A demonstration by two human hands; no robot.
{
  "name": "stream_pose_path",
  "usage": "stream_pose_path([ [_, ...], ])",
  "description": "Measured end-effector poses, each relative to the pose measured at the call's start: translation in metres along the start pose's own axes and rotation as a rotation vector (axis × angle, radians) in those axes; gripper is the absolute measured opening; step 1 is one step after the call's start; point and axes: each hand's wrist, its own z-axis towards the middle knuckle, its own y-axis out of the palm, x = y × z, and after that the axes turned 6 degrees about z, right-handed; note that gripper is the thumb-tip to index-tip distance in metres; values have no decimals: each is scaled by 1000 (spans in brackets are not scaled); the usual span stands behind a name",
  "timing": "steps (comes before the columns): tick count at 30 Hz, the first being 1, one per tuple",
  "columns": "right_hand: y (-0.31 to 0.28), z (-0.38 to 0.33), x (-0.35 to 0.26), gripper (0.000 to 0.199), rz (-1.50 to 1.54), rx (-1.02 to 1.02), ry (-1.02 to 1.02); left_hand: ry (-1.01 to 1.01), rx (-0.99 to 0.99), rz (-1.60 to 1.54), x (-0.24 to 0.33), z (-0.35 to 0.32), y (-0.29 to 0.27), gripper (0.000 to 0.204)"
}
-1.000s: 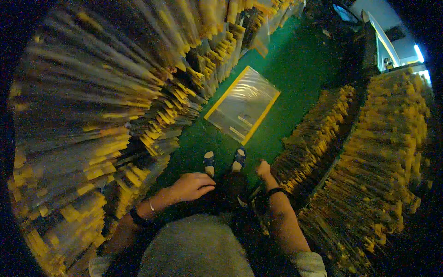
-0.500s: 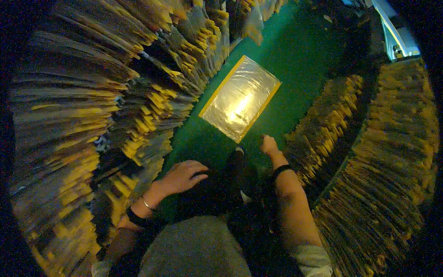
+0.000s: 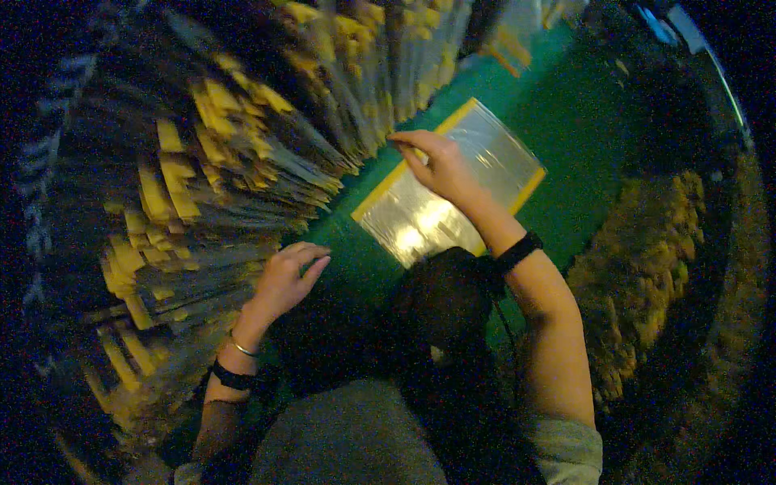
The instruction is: Picking up stencils or printed films from a light table and filing them into a hanging storage system.
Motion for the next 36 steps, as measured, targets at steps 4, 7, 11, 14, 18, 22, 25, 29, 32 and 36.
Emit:
stream_pose_path([
  [4, 40, 40, -56, 26, 12, 6, -638, 58, 170, 74, -35, -14, 33, 11],
  [7, 66, 53, -89, 31, -18, 27, -870, 76, 260, 80, -28, -25, 27, 10],
  [11, 77, 80, -130, 33, -105, 41, -939, 205, 305, 162, -4, -25, -17, 11],
  [14, 85, 97, -139, 34, -243, 36, -1021, 300, 348, 280, 2, -17, -40, 14],
  [18, 86, 111, -120, 33, -457, 126, -958, 448, 454, 543, 0, 8, -41, 16],
  [22, 72, 118, -99, 35, -493, 110, -920, 497, 534, 793, -1, 39, -48, 20],
  [25, 71, 121, -97, 39, -498, 102, -915, 434, 495, 1043, -11, 54, -58, 23],
  [29, 64, 124, -93, 39, -497, 94, -900, 256, 383, 1373, -32, 34, -62, 30],
  [32, 56, 129, -88, 40, -515, 93, -911, 235, 373, 1373, -35, 23, -66, 31],
  [36, 58, 131, -89, 40, -535, 83, -915, 207, 377, 1385, -29, 20, -68, 33],
])
